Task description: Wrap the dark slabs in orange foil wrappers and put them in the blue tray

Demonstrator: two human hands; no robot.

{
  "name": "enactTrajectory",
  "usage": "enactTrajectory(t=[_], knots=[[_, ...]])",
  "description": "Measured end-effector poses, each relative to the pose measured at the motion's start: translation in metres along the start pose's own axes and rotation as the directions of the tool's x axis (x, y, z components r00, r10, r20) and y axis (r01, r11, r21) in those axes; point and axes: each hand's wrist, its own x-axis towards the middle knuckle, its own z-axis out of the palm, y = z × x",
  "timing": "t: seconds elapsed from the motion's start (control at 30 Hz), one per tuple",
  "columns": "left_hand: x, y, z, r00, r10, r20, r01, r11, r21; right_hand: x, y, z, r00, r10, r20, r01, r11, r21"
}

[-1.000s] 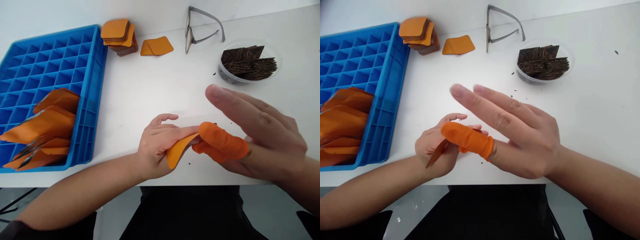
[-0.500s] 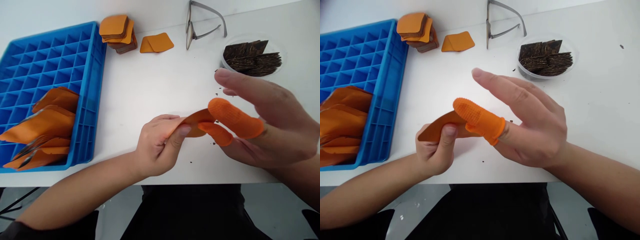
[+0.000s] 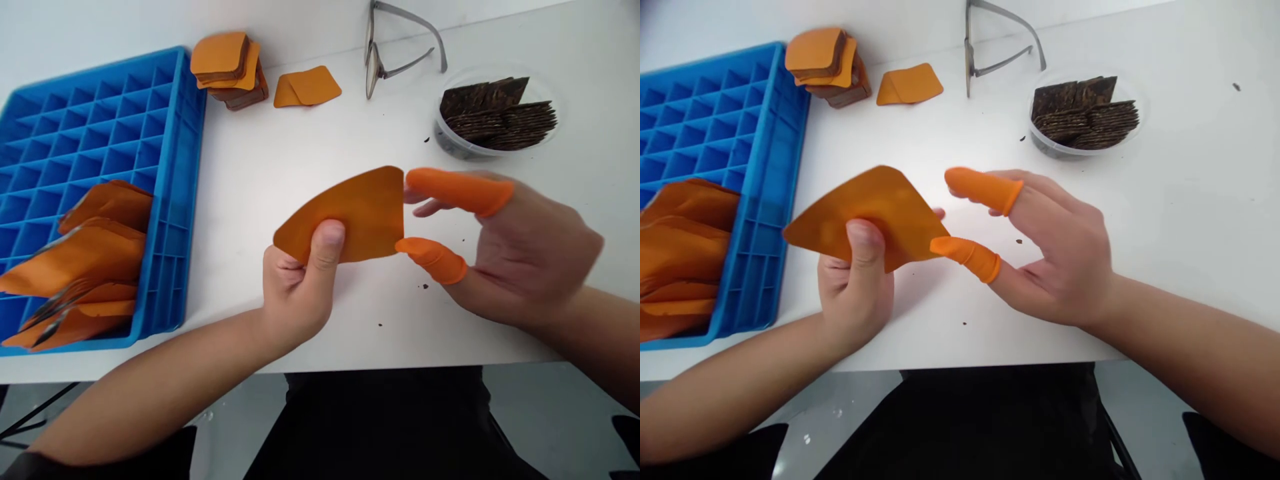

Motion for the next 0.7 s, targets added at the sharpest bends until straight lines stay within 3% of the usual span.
enactTrajectory(t=[0.1,0.13,0.23,0.33,0.57,0.63,0.7], knots=[[0.001,-0.001,0.003,0.988,-0.012,-0.153,-0.017,0.982,-0.186,0.002,-0.004,0.003,0.996,0.028,0.081,-0.036,0.995,0.089],[0.000,-0.001,0.004,0.989,-0.007,-0.150,-0.024,0.977,-0.210,0.003,-0.005,0.005,0.993,0.046,0.107,-0.057,0.992,0.109],[-0.002,-0.001,0.005,0.997,-0.003,-0.080,-0.011,0.986,-0.169,0.003,-0.007,0.009,0.982,0.122,0.141,-0.149,0.969,0.198],[-0.003,-0.004,0.004,1.000,-0.009,-0.014,0.007,0.987,-0.160,0.003,-0.002,0.011,0.970,0.229,0.085,-0.245,0.917,0.316],[-0.002,-0.015,-0.003,0.973,-0.039,0.228,0.077,0.984,-0.162,0.009,0.011,0.009,0.921,0.378,0.091,-0.355,0.723,0.593],[-0.003,-0.013,-0.007,0.972,-0.013,0.234,0.052,0.986,-0.158,0.013,0.013,0.005,0.927,0.371,0.056,-0.335,0.750,0.571],[-0.003,-0.007,-0.011,0.983,-0.022,0.183,0.049,0.989,-0.142,0.017,0.016,-0.004,0.951,0.304,0.050,-0.294,0.848,0.442]])
